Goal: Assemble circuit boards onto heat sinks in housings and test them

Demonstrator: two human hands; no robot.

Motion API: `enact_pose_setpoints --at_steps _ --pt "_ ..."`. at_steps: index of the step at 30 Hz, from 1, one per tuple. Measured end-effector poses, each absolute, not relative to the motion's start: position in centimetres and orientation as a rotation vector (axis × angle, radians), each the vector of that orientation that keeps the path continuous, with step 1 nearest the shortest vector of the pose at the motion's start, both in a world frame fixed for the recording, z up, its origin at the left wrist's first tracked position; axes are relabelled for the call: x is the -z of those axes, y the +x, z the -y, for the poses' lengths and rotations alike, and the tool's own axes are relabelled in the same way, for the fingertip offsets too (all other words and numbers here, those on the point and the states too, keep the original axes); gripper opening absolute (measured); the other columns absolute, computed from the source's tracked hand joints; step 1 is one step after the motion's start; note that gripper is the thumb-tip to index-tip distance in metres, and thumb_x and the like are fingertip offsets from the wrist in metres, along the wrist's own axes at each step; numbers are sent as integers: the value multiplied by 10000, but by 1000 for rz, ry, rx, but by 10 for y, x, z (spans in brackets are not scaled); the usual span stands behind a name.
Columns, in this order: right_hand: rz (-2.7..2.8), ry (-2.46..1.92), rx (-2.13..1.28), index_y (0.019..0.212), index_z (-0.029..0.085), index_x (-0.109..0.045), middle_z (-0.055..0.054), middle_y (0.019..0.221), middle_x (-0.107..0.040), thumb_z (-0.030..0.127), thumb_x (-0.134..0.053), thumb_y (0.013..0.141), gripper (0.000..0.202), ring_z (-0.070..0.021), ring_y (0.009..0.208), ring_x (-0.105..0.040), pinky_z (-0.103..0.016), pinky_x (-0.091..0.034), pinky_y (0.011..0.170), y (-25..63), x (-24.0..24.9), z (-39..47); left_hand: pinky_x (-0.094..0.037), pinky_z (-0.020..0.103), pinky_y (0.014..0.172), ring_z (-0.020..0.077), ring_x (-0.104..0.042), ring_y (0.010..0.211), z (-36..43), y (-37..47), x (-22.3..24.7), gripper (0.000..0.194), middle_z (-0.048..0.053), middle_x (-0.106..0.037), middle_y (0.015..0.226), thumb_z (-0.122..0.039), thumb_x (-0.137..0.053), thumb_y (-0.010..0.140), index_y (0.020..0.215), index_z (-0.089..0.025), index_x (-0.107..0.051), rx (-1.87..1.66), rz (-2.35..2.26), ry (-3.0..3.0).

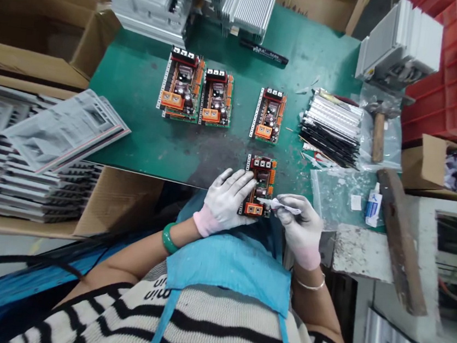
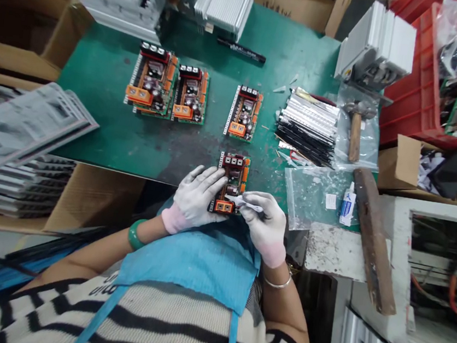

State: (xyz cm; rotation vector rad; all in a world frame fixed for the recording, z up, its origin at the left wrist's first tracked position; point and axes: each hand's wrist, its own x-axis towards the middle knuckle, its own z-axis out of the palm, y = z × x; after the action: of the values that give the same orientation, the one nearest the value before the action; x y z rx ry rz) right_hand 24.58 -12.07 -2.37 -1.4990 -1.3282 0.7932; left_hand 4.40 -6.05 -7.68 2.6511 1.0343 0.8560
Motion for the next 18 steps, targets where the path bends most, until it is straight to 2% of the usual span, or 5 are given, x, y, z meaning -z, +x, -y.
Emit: enact_pose_setpoints --at_steps 3,6,9,14,18 --pt "1206 -1612 -782 941 224 -684 -39 937 -745 386 -720 824 204 -198 875 -718 -356 -599 785 245 28 123 -295 499 1172 325 -501 1317 61 44 77 834 169 -554 1392 -705 -583 826 1408 -121 -453 -849 -1039 2638" --pt "1016 -1725 -720 997 206 -653 -24 843 -737 452 -720 811 315 -175 674 -710 -309 -599 619 248 34 129 -289 489 1175 319 -503 1315 61 44 77 822 169 -555 1391 -700 -578 831 1397 -113 -465 -855 -1040 2652" --pt "954 -1756 -701 1015 220 -625 30 696 -681 458 -697 833 308 -136 500 -641 -249 -530 477 252 33 131 -290 487 1176 316 -503 1315 61 44 78 814 168 -553 1394 -683 -586 832 1397 -109 -466 -855 -1036 2653" --pt "1182 -1607 -654 960 240 -588 5 844 -671 480 -724 783 328 -157 681 -669 -308 -556 620 259 27 129 -304 493 1168 319 -504 1315 60 44 79 817 162 -553 1394 -705 -578 829 1399 -130 -473 -848 -1040 2636" --pt "1388 -1721 -500 875 237 -588 10 841 -639 402 -696 815 206 -151 744 -637 -318 -540 711 260 24 127 -303 485 1170 310 -500 1319 60 45 78 814 159 -555 1393 -710 -576 830 1386 -123 -482 -869 -1039 2641"
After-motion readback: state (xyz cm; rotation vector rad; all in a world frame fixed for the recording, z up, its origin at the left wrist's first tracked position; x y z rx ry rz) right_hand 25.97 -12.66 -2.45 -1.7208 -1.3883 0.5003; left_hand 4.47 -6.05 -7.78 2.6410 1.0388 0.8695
